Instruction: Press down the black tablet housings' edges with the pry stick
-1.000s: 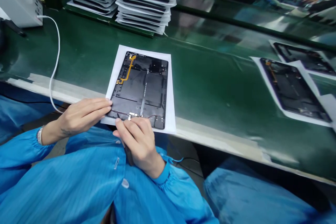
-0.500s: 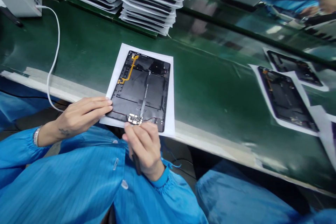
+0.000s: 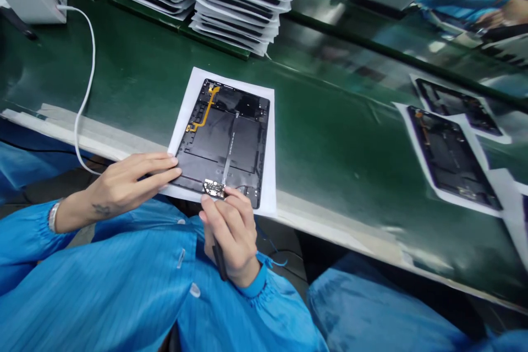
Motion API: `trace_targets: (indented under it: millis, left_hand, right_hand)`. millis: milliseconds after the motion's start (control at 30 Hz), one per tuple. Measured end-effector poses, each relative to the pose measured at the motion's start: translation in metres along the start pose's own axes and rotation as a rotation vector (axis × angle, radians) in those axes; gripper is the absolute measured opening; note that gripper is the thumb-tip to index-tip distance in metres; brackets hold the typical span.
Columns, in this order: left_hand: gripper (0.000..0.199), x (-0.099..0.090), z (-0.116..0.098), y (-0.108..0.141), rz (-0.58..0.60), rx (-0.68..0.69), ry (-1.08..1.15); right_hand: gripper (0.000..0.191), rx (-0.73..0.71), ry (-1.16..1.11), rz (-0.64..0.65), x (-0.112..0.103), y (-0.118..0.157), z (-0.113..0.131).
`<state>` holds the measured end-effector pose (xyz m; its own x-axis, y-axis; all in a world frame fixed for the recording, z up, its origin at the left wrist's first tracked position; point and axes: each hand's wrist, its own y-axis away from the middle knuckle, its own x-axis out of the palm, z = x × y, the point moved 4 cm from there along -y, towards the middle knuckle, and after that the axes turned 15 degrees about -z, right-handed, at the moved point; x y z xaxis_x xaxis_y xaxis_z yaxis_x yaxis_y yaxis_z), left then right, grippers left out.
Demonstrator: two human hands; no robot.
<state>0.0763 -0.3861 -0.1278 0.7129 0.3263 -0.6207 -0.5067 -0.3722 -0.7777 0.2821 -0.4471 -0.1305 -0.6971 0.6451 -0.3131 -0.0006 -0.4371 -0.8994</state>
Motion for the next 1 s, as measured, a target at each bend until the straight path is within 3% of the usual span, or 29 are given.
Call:
trace_targets:
  millis: [100,233,333,500,700,867,1000]
  left_hand:
    - [0.03,0.0,-0.006,-0.003,0.038,0.039,-0.048]
    - [0.033,0.003,-0.015,-0.008,0.104,0.049,-0.12]
    - [0.032,0.005,-0.02,-0.011,0.167,0.045,-0.161]
    - [0.027,0.006,-0.021,-0.013,0.162,0.03,-0.172]
    - [0.023,0.005,-0.02,-0.014,0.136,0.044,-0.182]
    - [0.021,-0.001,-0.009,-0.006,0.0,0.129,-0.08]
    - [0.019,-0.005,-0.002,-0.002,-0.051,0.1,-0.031]
  right_hand:
    - [0.035,0.109,-0.141,0.034,0.002,-0.014,-0.006]
    - [0.02,0.37,-0.341,0.184,0.022,-0.038,-0.012]
    - [0.015,0.442,-0.37,0.263,0.035,-0.047,-0.012]
    - [0.015,0.442,-0.368,0.311,0.039,-0.047,-0.011]
    - [0.014,0.31,-0.361,0.353,0.04,-0.052,-0.006]
    - [0.014,0.286,-0.378,0.41,0.043,-0.057,-0.005]
    - [0.014,0.318,-0.343,0.426,0.032,-0.058,-0.013]
